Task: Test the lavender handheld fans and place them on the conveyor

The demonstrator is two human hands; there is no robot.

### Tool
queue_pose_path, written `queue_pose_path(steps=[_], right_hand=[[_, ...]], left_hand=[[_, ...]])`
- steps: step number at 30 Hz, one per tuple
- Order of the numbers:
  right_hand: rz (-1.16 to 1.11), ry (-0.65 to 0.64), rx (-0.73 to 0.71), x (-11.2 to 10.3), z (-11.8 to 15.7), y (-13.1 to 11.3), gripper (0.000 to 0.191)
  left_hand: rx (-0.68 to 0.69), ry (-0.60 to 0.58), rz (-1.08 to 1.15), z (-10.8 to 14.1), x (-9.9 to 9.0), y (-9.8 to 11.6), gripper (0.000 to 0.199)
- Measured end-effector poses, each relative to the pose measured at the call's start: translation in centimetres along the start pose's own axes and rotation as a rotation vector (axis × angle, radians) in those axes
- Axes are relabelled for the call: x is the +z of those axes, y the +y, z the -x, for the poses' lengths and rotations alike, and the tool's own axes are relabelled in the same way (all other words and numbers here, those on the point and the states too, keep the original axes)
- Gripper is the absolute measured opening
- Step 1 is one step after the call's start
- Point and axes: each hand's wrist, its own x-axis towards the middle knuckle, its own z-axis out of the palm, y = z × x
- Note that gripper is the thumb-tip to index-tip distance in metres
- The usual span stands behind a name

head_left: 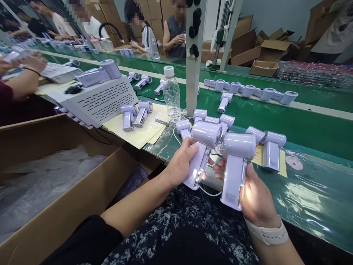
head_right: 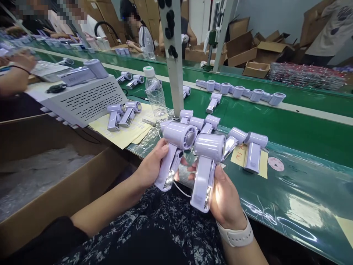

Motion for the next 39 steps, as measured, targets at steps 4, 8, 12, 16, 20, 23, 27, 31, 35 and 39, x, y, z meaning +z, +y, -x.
queue_pose_path(steps=[4, 8, 12, 16, 20, 23, 27, 31, 35, 39], right_hand=[[-0.029, 0.029, 0.008, 0.7, 0.3, -0.4, 0.039], [0.002, 0.101, -0.041, 1.2, 0.7, -1.0, 0.034], [0.007, 0.156, -0.038, 1.3, 0.4, -1.4, 0.026], [-0.020, 0.088, 0.027, 1.7, 0.1, -1.6, 0.035], [-0.065, 0.027, 0.061, 2.0, 0.2, -1.6, 0.032], [-0.068, 0.063, 0.045, 2.0, 0.4, -1.7, 0.034], [-0.119, 0.035, -0.057, 1.6, 0.4, -1.8, 0.029], [-0.091, 0.073, -0.140, 1.0, 0.3, -1.7, 0.026], [-0.045, 0.264, -0.136, 0.8, 0.1, -1.3, 0.025], [0.008, 0.308, -0.137, 0.9, 0.1, -1.1, 0.030]], left_hand=[[0.028, -0.003, -0.033, 0.9, 0.3, 0.0, 0.043], [0.053, -0.075, -0.004, 1.5, 0.5, 0.6, 0.039], [0.006, -0.130, 0.141, 1.1, 0.8, 1.3, 0.048], [-0.156, -0.146, 0.169, 0.6, 0.7, 1.2, 0.061], [-0.182, -0.112, 0.265, 0.3, 0.4, 0.7, 0.047], [-0.147, -0.160, 0.363, 0.1, 0.1, 0.4, 0.037], [-0.131, -0.172, 0.309, 0.2, 0.0, 0.6, 0.038], [-0.094, -0.167, 0.191, 0.6, 0.0, 1.0, 0.050], [-0.077, -0.103, 0.080, 0.7, -0.1, 1.1, 0.063], [-0.084, -0.075, 0.030, 0.4, -0.1, 0.9, 0.069]])
